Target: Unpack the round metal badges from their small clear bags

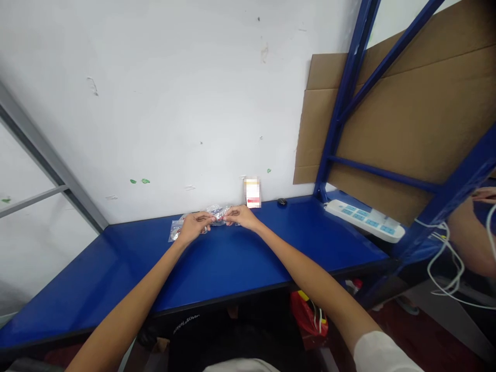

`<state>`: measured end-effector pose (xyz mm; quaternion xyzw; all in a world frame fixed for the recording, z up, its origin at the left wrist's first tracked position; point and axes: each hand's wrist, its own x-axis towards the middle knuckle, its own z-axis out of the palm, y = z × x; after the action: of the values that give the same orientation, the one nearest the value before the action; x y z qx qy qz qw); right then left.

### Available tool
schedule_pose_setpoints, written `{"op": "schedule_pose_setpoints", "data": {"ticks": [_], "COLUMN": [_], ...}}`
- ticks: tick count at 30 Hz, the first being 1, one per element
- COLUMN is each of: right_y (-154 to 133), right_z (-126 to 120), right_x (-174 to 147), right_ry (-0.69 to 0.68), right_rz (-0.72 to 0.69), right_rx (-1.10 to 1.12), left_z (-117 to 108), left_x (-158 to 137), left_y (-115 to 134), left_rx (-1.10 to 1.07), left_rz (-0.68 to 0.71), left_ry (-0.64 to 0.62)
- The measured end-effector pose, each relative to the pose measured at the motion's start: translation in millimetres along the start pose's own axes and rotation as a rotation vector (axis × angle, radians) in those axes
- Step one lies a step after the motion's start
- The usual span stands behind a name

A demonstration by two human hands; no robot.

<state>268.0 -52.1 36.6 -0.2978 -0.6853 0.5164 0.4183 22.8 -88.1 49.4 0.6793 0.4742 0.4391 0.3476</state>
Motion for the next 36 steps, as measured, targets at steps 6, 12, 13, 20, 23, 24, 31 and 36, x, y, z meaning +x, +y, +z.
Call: {"op": "schedule_pose_setpoints", "data": {"ticks": [6, 12, 13, 20, 23, 24, 31, 36], "right_y": [1, 1, 2, -1, -9, -12, -15, -13], "right_z": [3, -4, -5, -5, 2, 4, 7, 8], "right_x": [2, 5, 6, 1, -6, -8, -10, -10], "right_ry": [0.018, 0.134, 0.124, 0.079, 0.09, 0.093, -0.027, -0.063], "right_rz": [-0.034, -0.135, -0.154, -0.346, -0.5, -0.537, -0.637, -0.641], "right_rx": [-0.027, -0.058, -0.071, -0.368, -0.603, -0.658, -0.852, -0.814], "left_z": [-1, 9, 11, 17, 17, 17, 13, 18], "left_x": [2, 0, -1, 1, 2, 2, 0, -2], "left_y": [-7, -11, -11, -11, -12, -12, -6, -7], "left_rx": [0.0, 0.14, 0.15, 0.008, -0.101, -0.139, -0.528, -0.39], "left_rz": [0.023, 0.139, 0.154, 0.116, 0.094, 0.074, -0.202, -0.207], "left_ry": [0.024, -0.041, -0.049, -0.033, -0.025, -0.028, -0.118, -0.146]}}
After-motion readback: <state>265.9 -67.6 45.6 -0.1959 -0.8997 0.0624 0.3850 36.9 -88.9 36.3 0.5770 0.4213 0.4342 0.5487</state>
